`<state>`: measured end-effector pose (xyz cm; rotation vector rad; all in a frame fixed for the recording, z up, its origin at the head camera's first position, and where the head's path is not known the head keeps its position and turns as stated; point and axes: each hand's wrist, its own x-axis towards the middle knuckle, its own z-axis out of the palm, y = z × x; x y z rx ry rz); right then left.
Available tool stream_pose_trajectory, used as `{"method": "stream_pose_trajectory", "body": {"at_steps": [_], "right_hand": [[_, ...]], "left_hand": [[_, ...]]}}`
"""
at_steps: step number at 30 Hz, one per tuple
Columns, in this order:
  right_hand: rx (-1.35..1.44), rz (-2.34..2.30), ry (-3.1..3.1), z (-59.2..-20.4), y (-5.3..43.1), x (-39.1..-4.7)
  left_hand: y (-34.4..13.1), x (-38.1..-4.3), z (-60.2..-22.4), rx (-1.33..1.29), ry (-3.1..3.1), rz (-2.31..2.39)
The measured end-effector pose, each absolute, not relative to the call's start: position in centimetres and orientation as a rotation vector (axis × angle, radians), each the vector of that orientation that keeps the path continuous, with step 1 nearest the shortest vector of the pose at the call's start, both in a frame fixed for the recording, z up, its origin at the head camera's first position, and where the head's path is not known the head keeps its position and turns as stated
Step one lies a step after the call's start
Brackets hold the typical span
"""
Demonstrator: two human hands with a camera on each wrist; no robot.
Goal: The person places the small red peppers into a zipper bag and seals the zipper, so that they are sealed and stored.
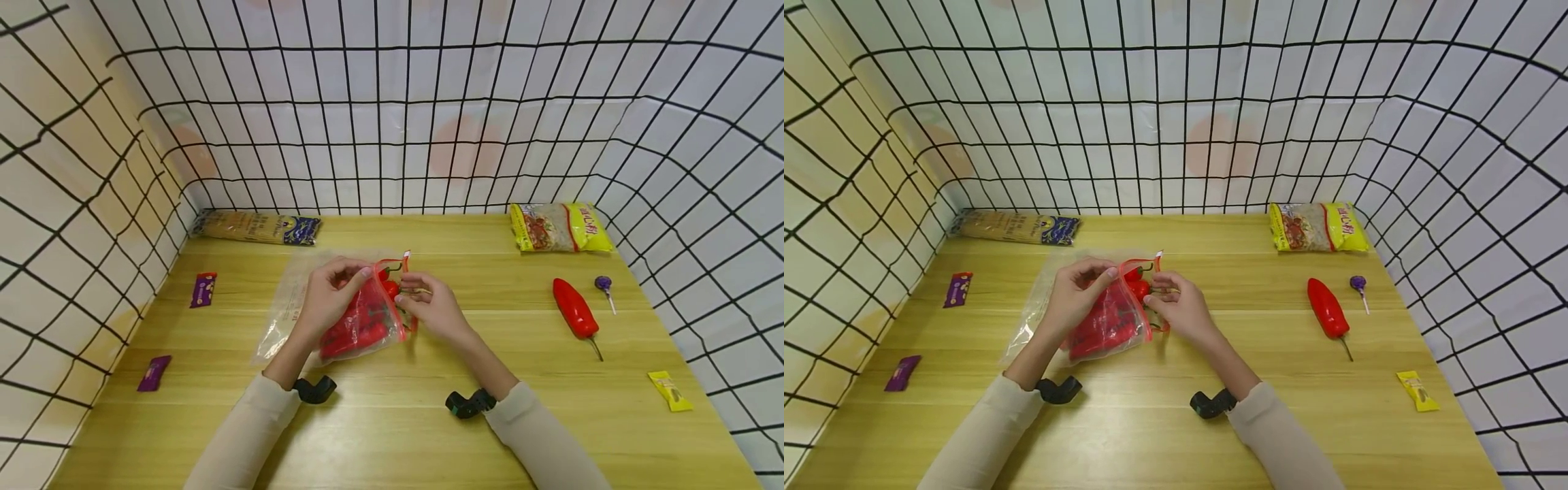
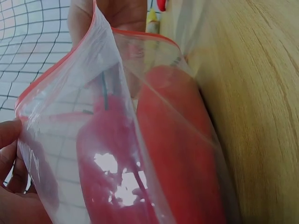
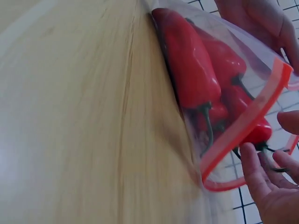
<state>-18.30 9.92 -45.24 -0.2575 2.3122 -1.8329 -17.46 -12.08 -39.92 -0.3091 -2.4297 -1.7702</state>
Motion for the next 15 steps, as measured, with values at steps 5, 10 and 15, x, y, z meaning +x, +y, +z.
{"method": "stream_pose_trajectory", "body": {"at_steps": [5, 10, 15], "right_hand": [[-0.209, -1.885, 2.255, -45.0, 11.6, -17.3], [-0.221, -1.963, 2.179, -44.6, 13.0, -16.5], [-0.306, -1.974, 2.145, -44.7, 13.4, -16.2]], "left_hand": [[-12.2, -18.1, -41.2, -0.3, -2.427, -1.764], [-12.5, -19.0, -42.7, -0.331, -2.395, -1.767], [-12.5, -19.1, -43.0, -0.355, -2.372, -1.785]]}}
